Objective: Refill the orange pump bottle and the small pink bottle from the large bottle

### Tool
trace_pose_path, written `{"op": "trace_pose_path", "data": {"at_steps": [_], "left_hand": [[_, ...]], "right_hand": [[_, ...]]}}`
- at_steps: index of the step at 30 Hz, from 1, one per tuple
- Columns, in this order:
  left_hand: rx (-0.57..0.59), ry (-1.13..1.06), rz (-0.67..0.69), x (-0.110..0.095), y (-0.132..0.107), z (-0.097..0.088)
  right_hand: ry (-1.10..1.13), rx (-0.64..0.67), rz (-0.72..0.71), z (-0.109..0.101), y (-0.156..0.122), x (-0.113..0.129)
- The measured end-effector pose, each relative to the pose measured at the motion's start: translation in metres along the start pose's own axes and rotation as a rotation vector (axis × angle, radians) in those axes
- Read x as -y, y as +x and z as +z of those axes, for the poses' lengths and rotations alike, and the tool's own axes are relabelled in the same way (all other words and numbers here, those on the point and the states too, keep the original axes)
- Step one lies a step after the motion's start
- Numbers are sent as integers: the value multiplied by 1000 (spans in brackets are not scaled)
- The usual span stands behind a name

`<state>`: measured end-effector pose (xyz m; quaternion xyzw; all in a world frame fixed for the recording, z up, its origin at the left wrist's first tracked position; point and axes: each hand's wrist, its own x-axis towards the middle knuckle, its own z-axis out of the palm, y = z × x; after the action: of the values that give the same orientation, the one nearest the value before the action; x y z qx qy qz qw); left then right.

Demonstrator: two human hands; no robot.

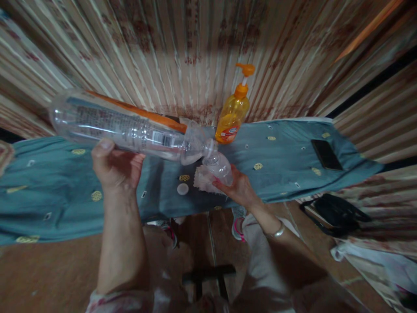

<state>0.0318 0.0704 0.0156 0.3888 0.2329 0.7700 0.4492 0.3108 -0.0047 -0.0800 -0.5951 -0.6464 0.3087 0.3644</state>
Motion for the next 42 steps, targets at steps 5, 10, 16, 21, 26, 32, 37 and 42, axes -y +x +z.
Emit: {"op": "trace_pose_path", "data": {"at_steps": [5, 10, 16, 21, 26, 32, 37, 42], "left_hand": [[11, -4, -4, -1, 0, 1], [-9, 20, -6, -2, -1, 3], [8, 7, -10, -2, -1, 1], [18, 11, -11, -4, -2, 3], [19, 20, -7, -4, -2, 5], [-8, 33, -31, -5, -3, 5], [-12, 40, -26, -7, -3, 7], [7, 42, -6, -5, -3, 6]], "right_hand": [[-4, 9, 31, -1, 0, 1], [-15, 8, 25, -1, 0, -1], [-26, -8, 0, 1, 1, -3], [-19, -7, 5, 0, 0, -2], [-23, -2, 3, 0, 0, -2], [-21, -10, 5, 0, 0, -3], [-30, 0, 13, 0, 0, -2], [-19, -5, 4, 0, 0, -2]]}}
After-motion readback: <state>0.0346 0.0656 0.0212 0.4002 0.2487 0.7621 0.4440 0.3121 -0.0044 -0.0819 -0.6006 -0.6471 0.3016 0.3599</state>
